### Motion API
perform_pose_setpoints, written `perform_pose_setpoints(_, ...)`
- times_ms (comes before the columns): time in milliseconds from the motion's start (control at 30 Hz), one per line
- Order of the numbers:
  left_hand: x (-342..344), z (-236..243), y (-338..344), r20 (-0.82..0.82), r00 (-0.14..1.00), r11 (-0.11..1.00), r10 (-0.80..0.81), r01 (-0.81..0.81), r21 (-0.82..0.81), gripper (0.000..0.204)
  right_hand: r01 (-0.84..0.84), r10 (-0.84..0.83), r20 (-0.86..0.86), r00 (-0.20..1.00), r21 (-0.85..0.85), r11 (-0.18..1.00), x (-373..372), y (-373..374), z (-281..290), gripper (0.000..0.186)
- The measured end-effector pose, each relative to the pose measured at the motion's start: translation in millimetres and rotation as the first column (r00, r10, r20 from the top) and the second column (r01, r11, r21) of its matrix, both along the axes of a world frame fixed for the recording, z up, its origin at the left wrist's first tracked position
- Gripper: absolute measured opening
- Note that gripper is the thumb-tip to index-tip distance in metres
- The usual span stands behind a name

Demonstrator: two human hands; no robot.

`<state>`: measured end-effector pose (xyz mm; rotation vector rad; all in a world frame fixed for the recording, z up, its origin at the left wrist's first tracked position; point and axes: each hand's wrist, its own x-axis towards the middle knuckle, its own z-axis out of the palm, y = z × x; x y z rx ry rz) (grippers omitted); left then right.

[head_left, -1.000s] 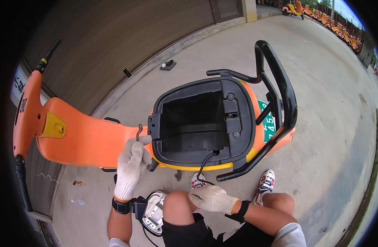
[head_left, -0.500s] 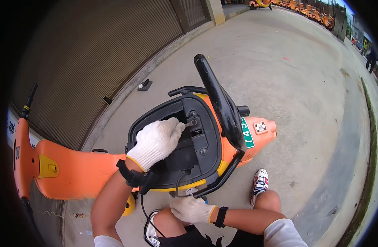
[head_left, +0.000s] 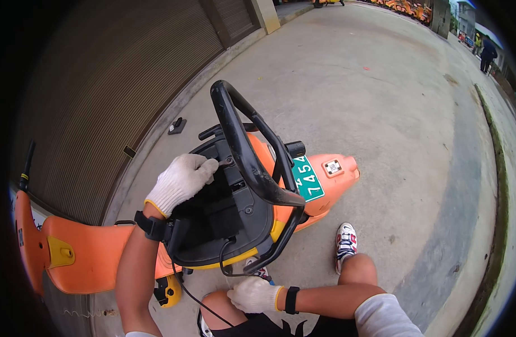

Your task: Repairing or adjusting internal components and wiring of an electric scooter.

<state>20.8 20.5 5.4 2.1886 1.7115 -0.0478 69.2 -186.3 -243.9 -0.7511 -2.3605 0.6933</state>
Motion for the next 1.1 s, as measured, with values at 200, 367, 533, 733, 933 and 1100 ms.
perform_pose_setpoints(200,11,2,-14,-0.089,0.99,0.993,0.109,-0.106,0.042,0.054,-0.036,0.039,0.137,0.99,-0.02,0.999,5,-2,1,0.02)
perform_pose_setpoints(367,-4,-16,-6,0.123,0.989,0.996,0.085,-0.084,-0.015,0.053,-0.018,0.017,0.065,0.998,0.018,1.0,1,-2,-6,0.02)
perform_pose_setpoints(533,-7,-23,-3,0.158,0.984,0.997,0.083,-0.083,-0.003,0.053,0.023,-0.025,0.065,0.998,0.024,0.999,-4,-3,-10,0.018)
perform_pose_setpoints(733,0,-16,-10,-0.015,0.998,0.991,0.058,-0.055,0.124,0.056,0.026,-0.03,0.057,0.998,0.072,0.997,-3,-3,-13,0.018)
perform_pose_setpoints(933,14,10,2,-0.155,0.983,0.995,0.096,-0.089,0.053,0.054,0.072,-0.074,0.021,0.997,0.087,0.994,1,-5,-16,0.017)
perform_pose_setpoints(1100,-6,-21,-1,0.059,0.997,0.991,0.048,-0.055,0.124,0.053,0.067,-0.069,0.027,0.997,0.076,0.995,6,-1,-12,0.018)
